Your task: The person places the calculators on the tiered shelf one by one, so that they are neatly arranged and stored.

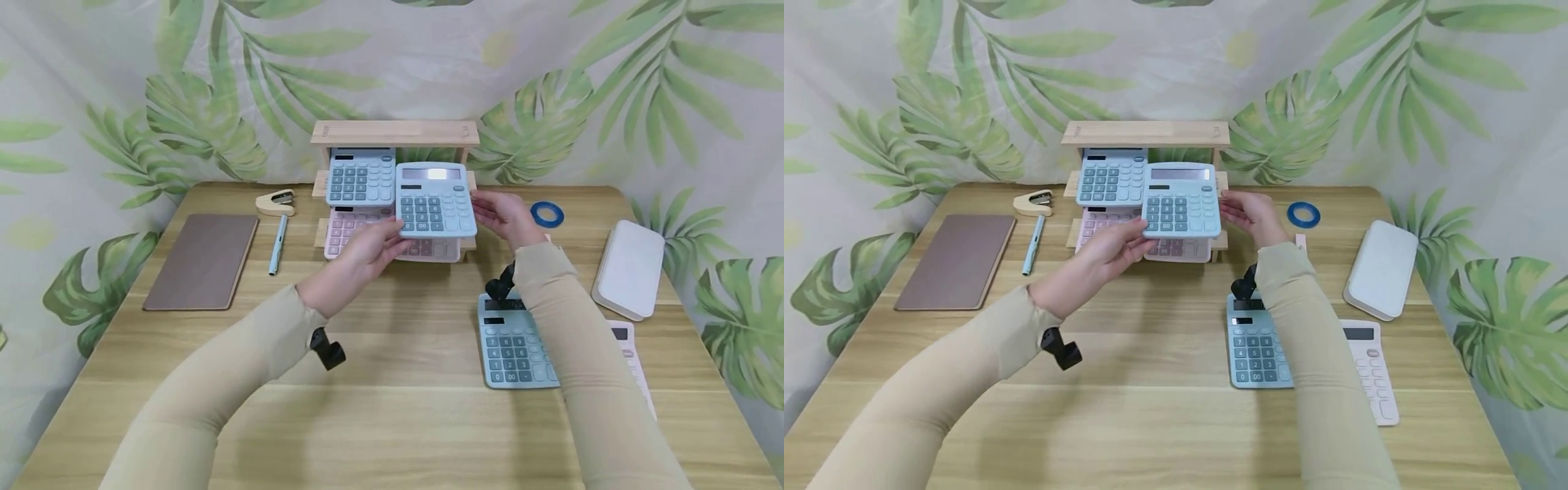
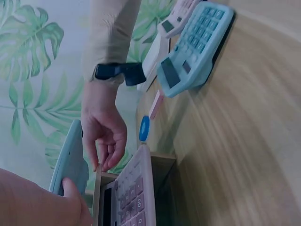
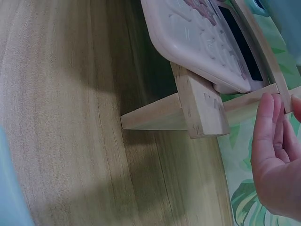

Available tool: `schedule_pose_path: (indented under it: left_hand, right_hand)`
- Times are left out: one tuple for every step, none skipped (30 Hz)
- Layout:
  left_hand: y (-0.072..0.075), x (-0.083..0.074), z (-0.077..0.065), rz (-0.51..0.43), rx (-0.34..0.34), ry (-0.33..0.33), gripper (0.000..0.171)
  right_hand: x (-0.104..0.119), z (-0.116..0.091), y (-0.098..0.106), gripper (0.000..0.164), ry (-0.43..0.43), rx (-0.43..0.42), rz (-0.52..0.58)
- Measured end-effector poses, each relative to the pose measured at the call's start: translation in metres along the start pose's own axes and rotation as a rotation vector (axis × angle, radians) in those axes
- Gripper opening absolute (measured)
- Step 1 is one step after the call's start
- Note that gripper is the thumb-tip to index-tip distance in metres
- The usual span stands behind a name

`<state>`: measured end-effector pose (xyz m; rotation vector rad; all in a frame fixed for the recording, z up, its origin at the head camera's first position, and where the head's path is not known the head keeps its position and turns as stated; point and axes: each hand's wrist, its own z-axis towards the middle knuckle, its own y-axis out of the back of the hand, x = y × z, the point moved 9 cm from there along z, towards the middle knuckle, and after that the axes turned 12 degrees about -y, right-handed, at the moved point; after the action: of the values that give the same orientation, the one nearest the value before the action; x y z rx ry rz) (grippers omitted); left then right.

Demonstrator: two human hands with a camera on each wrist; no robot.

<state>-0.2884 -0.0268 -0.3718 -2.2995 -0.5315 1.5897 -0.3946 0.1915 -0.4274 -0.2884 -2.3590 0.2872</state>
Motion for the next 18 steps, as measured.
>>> schedule_pose_path:
  left_hand:
    - [-0.001,0.0,0.005,-0.009,-0.014,0.001,0.045]
    - [-0.002,0.0,0.009,-0.015,-0.03,0.003,0.045]
    - [-0.003,0.0,0.012,-0.022,-0.047,0.004,0.044]
    - [-0.002,0.001,0.015,-0.035,-0.06,0.005,0.044]
    - [-0.002,0.001,0.018,-0.053,-0.074,0.01,0.044]
    - [-0.001,0.002,0.02,-0.074,-0.089,0.014,0.043]
    - [0.0,0.003,0.022,-0.093,-0.103,0.016,0.042]
    - [0.0,0.003,0.023,-0.112,-0.117,0.016,0.042]
    - [0.0,0.004,0.025,-0.129,-0.123,0.015,0.041]
    - [0.0,0.004,0.026,-0.087,-0.1,0.008,0.042]
    - [-0.001,0.005,0.027,-0.112,-0.1,0.006,0.043]
    - [-0.002,0.005,0.028,-0.131,-0.097,0.002,0.043]
    - [-0.003,0.006,0.029,-0.164,-0.097,-0.002,0.044]
    - [-0.004,0.007,0.029,-0.197,-0.095,-0.007,0.046]
    - [-0.006,0.007,0.03,-0.229,-0.088,-0.013,0.047]
    - [-0.008,0.008,0.031,-0.268,-0.088,-0.021,0.048]
    - [-0.009,0.009,0.032,-0.361,-0.115,-0.022,0.048]
    - [-0.011,0.01,0.033,-0.393,-0.122,-0.026,0.049]
  right_hand:
    - [0.0,0.0,0.0,0.01,0.001,-0.002,-0.002]
    - [0.0,0.0,0.001,0.01,-0.001,0.002,-0.002]
    - [0.0,0.0,0.001,0.01,0.0,0.003,-0.005]
    - [0.0,0.001,0.001,0.009,0.001,0.005,-0.008]
    - [0.0,0.001,0.0,0.008,0.002,0.009,-0.013]
    - [0.0,0.001,0.0,0.006,0.002,0.013,-0.016]
    - [0.0,0.001,-0.001,0.005,0.002,0.016,-0.021]
    - [0.0,0.001,-0.001,0.004,0.003,0.017,-0.023]
    - [0.0,0.001,-0.001,0.003,0.006,0.016,-0.026]
    - [0.0,0.002,-0.001,0.003,0.006,0.018,-0.026]
    - [0.001,0.001,-0.001,0.003,0.007,0.018,-0.026]
    - [0.001,0.001,-0.001,0.003,0.007,0.016,-0.025]
    - [0.0,0.001,-0.001,0.003,0.007,0.017,-0.025]
    - [0.0,0.001,0.0,0.003,0.008,0.019,-0.025]
    - [0.0,0.001,0.0,0.003,0.01,0.019,-0.019]
    - [0.001,0.001,0.0,0.004,0.011,0.018,-0.015]
    - [0.001,0.001,0.001,0.004,0.015,0.015,-0.012]
    - [0.001,0.001,0.002,0.004,0.017,0.014,-0.008]
